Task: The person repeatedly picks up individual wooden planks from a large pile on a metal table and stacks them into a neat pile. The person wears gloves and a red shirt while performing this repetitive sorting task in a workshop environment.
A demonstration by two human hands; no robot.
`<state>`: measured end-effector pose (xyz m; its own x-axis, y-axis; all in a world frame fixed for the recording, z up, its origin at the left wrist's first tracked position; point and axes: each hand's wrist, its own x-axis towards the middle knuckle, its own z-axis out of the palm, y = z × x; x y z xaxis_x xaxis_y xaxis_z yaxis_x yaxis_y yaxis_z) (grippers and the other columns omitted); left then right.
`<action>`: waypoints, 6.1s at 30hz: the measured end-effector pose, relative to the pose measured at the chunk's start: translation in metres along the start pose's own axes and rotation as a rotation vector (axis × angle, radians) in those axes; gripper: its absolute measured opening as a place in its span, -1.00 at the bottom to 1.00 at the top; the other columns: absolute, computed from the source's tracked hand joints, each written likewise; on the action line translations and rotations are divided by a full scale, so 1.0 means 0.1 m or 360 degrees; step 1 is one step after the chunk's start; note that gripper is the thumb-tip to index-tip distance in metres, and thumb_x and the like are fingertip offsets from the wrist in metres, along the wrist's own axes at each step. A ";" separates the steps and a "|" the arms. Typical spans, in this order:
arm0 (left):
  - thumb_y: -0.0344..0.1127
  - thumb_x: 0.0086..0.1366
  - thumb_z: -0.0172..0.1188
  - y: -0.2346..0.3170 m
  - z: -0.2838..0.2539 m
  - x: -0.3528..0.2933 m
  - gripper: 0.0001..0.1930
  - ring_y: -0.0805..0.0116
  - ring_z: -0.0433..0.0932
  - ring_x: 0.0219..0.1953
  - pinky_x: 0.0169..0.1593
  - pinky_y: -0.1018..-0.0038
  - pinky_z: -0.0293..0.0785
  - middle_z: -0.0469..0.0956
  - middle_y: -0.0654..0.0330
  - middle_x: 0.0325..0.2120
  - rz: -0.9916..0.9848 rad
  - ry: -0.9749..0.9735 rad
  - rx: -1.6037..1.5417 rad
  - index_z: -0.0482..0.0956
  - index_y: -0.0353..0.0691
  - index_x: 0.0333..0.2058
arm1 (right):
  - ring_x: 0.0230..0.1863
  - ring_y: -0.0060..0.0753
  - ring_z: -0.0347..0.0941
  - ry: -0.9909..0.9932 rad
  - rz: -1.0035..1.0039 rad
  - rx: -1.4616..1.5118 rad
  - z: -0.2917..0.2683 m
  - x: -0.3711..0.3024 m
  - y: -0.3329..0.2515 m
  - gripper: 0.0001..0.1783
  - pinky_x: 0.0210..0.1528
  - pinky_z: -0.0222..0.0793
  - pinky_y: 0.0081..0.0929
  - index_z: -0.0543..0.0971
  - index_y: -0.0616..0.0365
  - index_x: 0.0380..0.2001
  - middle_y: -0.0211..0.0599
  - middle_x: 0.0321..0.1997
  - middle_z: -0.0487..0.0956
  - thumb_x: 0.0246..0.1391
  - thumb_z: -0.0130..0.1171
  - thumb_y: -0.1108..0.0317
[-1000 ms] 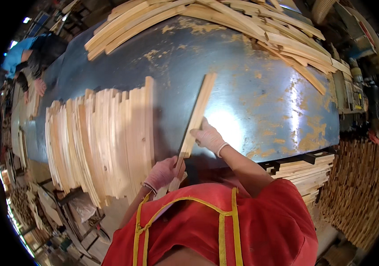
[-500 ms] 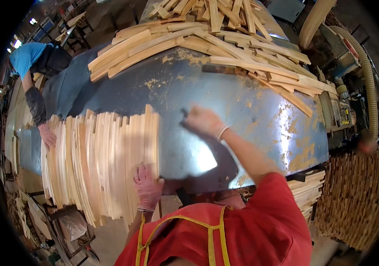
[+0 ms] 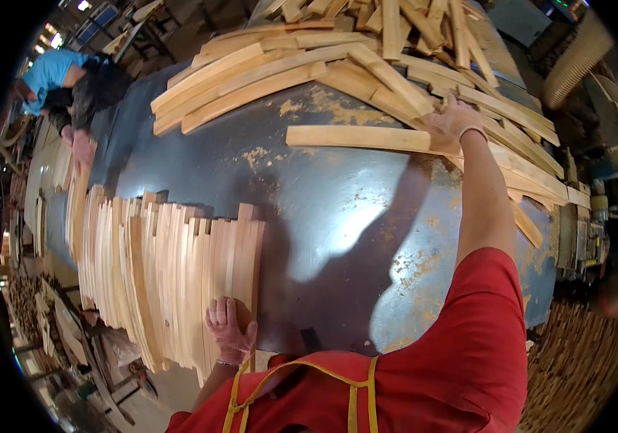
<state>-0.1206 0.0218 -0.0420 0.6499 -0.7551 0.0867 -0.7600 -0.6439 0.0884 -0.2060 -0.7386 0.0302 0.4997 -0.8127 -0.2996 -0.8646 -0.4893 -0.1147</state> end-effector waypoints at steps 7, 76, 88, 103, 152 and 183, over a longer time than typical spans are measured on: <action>0.00 0.02 0.45 0.09 -0.03 0.11 -0.11 -0.23 0.28 0.36 0.40 -0.17 0.21 0.34 -0.07 0.29 -0.0012 0.0100 -0.0076 0.40 -0.24 0.32 | 0.37 0.34 0.41 0.0118 -0.0380 0.0003 0.85 -1.23 -0.54 -0.02 0.37 0.41 0.10 0.20 0.01 0.53 0.17 0.45 0.37 0.07 0.36 0.13; 0.04 0.36 0.32 0.95 -0.44 -0.16 -0.23 -0.10 0.32 0.42 0.46 -0.03 0.24 0.38 -0.05 0.37 0.0267 -0.0408 -0.0724 0.35 -0.26 0.40 | -0.08 -0.22 0.65 -0.0670 -0.0182 0.1855 1.34 -3.41 -1.10 0.04 0.07 0.63 -0.26 0.18 0.13 0.58 -0.06 -0.02 0.68 0.20 0.42 -0.05; 0.12 0.27 0.35 0.71 -0.54 -1.17 -0.10 -0.18 0.35 0.41 0.48 0.06 0.26 0.36 -0.16 0.39 0.0053 -0.0657 -0.0705 0.30 -0.33 0.42 | 0.25 0.30 0.57 -0.1294 -0.0313 0.1223 2.26 -5.13 -2.02 -0.14 0.31 0.47 -0.02 0.29 0.32 0.42 0.37 0.28 0.51 0.30 0.25 -0.09; -0.04 0.02 0.39 0.77 -0.10 -0.05 -0.22 -0.12 0.34 0.32 0.43 -0.15 0.18 0.41 -0.01 0.26 0.0356 -0.0021 -0.0085 0.47 -0.19 0.25 | 0.38 0.19 0.44 0.0682 -0.0440 0.0639 0.29 -2.28 -0.30 -0.05 0.51 0.27 -0.08 0.30 0.27 0.50 0.22 0.31 0.55 0.13 0.31 0.02; -0.17 0.40 0.27 -0.56 0.09 -2.61 -0.77 0.27 0.62 -0.21 -0.03 0.31 0.61 0.59 0.21 -0.28 -0.2216 0.0793 -0.2746 0.61 -0.21 -0.14 | 0.55 -0.03 0.30 -0.0529 -0.0169 0.1964 2.42 -4.48 -1.73 0.06 0.53 0.21 -0.32 0.00 0.40 0.62 0.18 0.58 0.31 0.32 0.42 0.21; -0.43 0.11 0.58 -0.07 -1.93 0.93 0.03 0.33 0.50 0.31 0.34 0.33 0.49 0.59 0.06 0.24 -0.0246 0.0569 -0.2818 0.19 -0.17 0.52 | 0.36 -0.31 0.41 0.0192 -0.0844 0.2078 0.14 -4.14 -2.10 -0.23 0.46 0.28 -0.30 0.33 0.24 0.46 -0.22 0.37 0.50 0.29 0.39 0.27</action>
<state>-0.0525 -0.0205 0.1571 0.8579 -0.4941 0.1408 0.0548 0.3605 0.9311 -0.2320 -0.2953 0.1651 0.7199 -0.6819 0.1292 0.0309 -0.1544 -0.9875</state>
